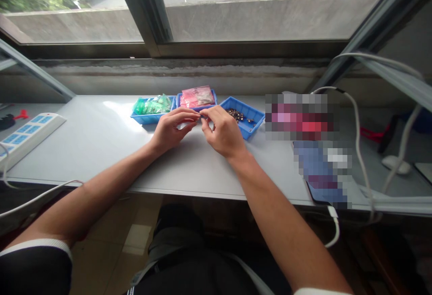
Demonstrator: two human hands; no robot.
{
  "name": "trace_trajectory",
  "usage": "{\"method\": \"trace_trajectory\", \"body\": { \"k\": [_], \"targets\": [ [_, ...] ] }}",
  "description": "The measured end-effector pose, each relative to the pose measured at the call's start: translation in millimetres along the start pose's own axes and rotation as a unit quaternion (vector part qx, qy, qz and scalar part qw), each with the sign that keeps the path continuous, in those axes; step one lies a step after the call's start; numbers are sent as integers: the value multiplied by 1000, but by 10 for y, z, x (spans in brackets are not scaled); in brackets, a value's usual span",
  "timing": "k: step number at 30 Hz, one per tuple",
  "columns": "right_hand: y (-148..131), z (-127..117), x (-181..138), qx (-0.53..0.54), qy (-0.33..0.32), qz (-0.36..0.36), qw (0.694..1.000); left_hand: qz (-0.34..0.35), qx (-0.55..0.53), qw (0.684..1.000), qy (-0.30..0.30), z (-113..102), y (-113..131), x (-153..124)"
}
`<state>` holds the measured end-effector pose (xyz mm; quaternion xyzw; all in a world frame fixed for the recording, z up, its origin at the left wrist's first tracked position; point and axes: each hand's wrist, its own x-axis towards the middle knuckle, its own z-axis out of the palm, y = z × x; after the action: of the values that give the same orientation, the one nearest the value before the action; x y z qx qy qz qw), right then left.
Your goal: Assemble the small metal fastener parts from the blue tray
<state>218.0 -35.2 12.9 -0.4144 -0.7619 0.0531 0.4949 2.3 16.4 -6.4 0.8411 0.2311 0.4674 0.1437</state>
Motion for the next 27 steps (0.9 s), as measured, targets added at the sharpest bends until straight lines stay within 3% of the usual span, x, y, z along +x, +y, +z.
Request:
{"method": "trace_trajectory", "body": {
  "k": [4,11,19,23,27],
  "targets": [
    [-11,70,-22,65,-7,80,995,8,-29,999,14,20,66,8],
    [11,96,-36,189,-51,202,959,-30,-84,996,15,33,94,-22],
    [12,118,-37,245,-102,219,939,-22,-82,996,7,-3,68,-13],
    [42,99,-42,202,-110,202,952,-39,-109,993,-10,22,24,-35],
    [74,102,-51,135,-112,140,974,-58,-139,989,-17,51,-4,-48]
  ]
}}
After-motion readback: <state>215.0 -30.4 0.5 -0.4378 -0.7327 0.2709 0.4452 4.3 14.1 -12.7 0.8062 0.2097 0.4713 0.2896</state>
